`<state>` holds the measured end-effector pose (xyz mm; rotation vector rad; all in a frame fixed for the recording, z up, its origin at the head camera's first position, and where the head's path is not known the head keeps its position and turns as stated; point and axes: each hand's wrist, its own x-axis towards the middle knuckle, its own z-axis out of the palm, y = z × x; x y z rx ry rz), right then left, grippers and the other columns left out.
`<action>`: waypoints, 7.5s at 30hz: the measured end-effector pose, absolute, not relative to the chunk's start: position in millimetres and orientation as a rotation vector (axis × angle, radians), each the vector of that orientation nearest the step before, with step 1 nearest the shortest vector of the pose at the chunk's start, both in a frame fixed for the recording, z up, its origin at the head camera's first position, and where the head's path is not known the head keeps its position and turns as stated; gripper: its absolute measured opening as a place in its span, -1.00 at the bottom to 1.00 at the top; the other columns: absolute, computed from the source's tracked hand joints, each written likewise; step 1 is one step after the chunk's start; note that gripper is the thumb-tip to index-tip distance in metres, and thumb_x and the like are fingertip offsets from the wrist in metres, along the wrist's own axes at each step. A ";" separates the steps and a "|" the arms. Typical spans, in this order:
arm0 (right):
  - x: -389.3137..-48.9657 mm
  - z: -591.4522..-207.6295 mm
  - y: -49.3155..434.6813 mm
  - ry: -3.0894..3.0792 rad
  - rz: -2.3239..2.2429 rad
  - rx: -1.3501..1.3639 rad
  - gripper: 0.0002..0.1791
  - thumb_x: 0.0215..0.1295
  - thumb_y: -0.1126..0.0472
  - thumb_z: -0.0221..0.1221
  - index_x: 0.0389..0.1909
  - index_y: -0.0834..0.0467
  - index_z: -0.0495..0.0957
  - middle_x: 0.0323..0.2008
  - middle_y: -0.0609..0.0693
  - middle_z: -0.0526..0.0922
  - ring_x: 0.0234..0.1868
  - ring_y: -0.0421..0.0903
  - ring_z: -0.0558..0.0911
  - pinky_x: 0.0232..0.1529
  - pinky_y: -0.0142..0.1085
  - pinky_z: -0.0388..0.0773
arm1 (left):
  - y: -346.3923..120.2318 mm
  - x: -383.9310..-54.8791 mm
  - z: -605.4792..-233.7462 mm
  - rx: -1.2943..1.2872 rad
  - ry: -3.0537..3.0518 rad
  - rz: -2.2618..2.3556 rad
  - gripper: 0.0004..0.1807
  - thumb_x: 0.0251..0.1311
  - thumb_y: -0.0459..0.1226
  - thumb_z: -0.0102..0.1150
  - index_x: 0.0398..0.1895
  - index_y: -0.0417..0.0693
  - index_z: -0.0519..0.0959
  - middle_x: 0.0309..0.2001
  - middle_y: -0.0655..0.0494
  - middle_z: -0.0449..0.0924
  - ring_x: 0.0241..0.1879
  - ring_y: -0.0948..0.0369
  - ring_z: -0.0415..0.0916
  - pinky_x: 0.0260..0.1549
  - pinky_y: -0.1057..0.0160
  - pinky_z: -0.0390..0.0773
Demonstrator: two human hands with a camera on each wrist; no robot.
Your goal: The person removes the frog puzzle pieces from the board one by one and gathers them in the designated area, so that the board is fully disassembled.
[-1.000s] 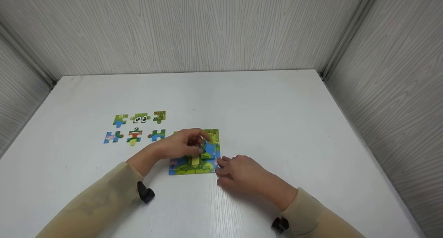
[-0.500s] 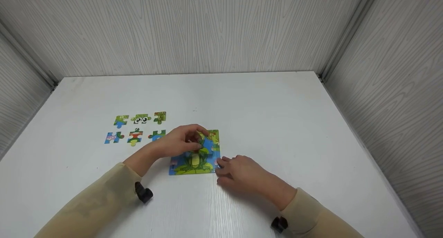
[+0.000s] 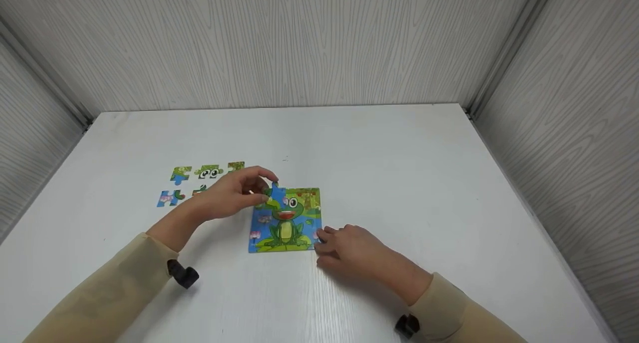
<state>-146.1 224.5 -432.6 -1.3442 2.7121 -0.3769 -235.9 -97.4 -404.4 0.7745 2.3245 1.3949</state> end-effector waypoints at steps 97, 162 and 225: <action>-141.8 -433.4 224.4 2.708 -0.389 -1.180 -0.64 0.51 0.10 0.29 0.25 0.05 0.72 0.35 0.09 0.59 0.35 0.07 0.60 0.08 0.06 0.64 | -185.6 -217.5 -445.7 0.511 2.518 1.152 -0.70 0.38 -0.36 0.33 0.14 0.02 0.69 -0.13 0.07 0.58 -0.08 0.07 0.45 -0.04 0.11 0.50; -141.0 -434.7 224.6 2.712 -0.478 -1.186 -0.62 0.49 0.09 0.32 0.24 0.11 0.73 0.33 0.13 0.60 0.35 0.08 0.60 0.04 0.05 0.64 | -187.4 -215.6 -448.1 0.512 2.520 1.149 -0.67 0.38 -0.37 0.33 0.18 0.01 0.72 -0.15 0.08 0.57 -0.07 0.08 0.45 -0.04 0.12 0.50; -142.2 -431.8 223.4 2.686 -0.452 -1.201 -0.61 0.54 0.07 0.27 0.27 0.12 0.71 0.35 0.13 0.58 0.35 0.10 0.59 0.10 0.11 0.64 | -73.1 -215.7 -431.1 0.882 2.350 0.990 -0.52 0.29 -0.32 0.44 0.29 -0.04 0.67 0.02 0.14 0.66 -0.03 0.18 0.53 0.09 0.12 0.57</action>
